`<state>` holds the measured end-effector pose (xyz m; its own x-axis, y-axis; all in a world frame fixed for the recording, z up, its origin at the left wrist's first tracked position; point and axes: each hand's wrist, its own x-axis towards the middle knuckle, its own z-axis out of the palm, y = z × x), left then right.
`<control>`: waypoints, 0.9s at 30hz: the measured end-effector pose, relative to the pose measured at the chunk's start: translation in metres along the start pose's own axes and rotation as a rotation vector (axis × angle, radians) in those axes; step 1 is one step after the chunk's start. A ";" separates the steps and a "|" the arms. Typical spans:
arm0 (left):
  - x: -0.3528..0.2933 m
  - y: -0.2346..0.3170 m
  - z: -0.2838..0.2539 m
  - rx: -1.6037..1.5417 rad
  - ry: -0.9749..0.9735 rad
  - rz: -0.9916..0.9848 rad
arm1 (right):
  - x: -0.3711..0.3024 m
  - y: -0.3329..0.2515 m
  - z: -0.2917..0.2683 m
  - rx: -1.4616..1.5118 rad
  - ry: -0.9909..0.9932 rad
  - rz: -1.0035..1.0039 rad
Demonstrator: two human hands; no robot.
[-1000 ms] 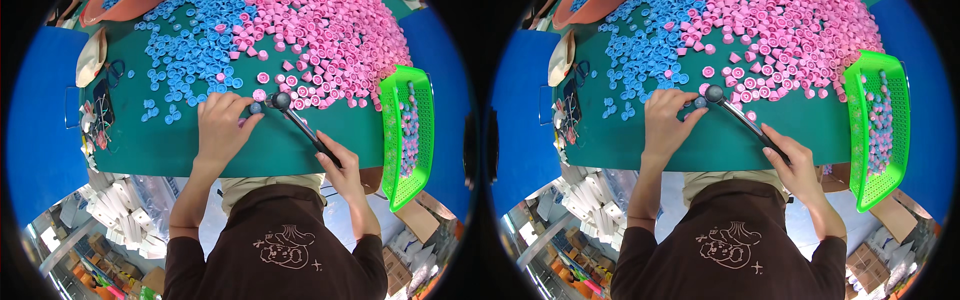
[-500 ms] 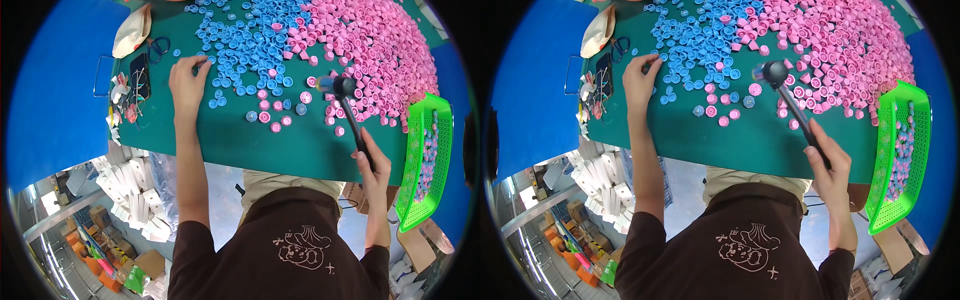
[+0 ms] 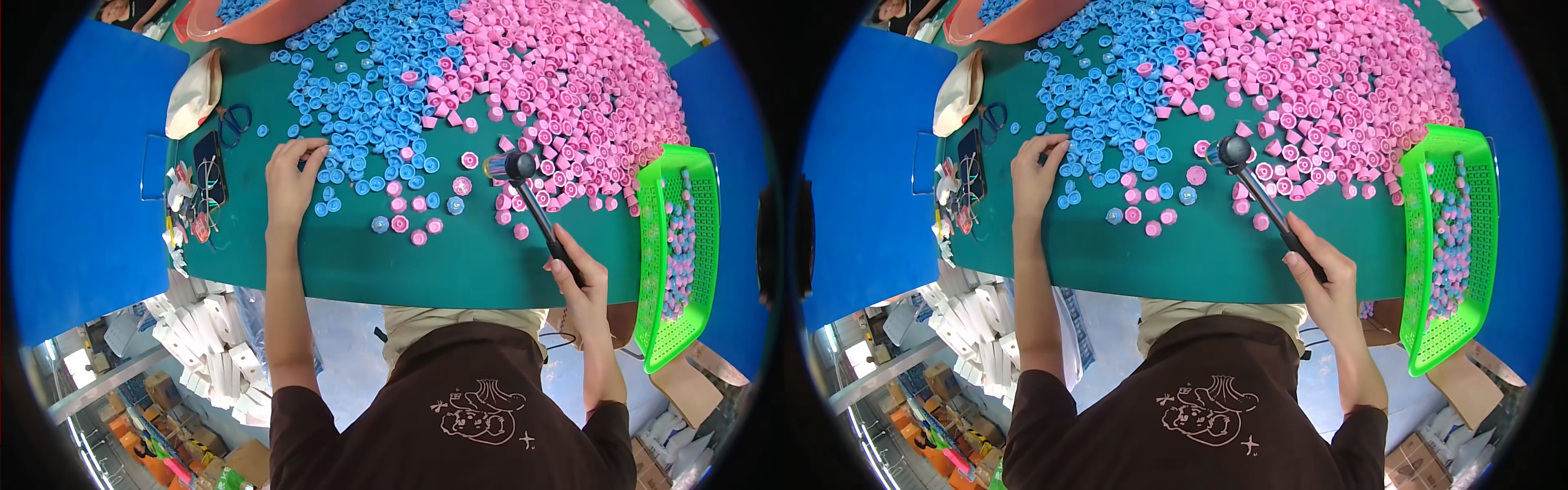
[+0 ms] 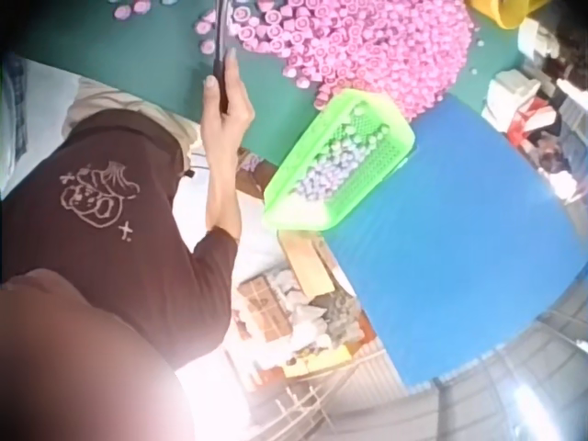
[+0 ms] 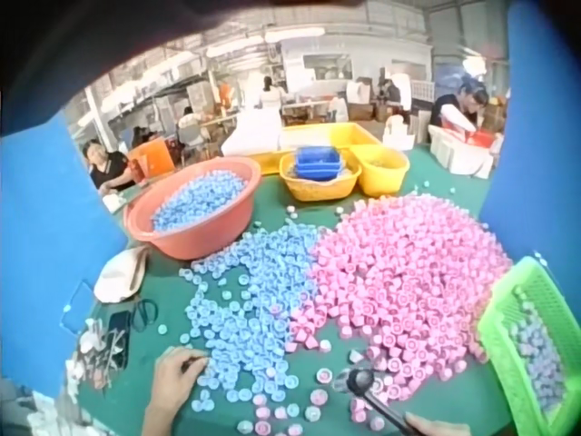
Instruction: Manually assembling and sorting small pink and blue plastic parts using a mallet on a factory workbench.
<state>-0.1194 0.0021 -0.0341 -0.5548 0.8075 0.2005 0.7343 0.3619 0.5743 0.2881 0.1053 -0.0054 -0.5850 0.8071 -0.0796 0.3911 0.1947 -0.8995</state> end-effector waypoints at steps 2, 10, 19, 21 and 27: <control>0.002 -0.004 -0.003 0.034 0.012 0.072 | 0.000 -0.002 -0.001 -0.008 -0.023 -0.002; 0.010 0.010 -0.011 0.004 -0.092 0.005 | 0.004 -0.004 -0.007 0.023 -0.031 0.017; 0.016 0.008 -0.010 0.092 -0.143 0.095 | -0.002 0.002 -0.016 0.049 0.002 0.016; 0.016 0.008 -0.013 0.098 -0.151 0.111 | -0.002 0.004 -0.017 0.051 0.006 0.020; 0.011 0.016 0.000 0.075 -0.062 0.081 | -0.001 0.005 -0.020 0.045 -0.013 0.027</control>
<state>-0.1139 0.0166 -0.0230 -0.4688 0.8620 0.1930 0.8044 0.3263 0.4965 0.3051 0.1162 -0.0016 -0.5840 0.8043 -0.1098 0.3750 0.1474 -0.9152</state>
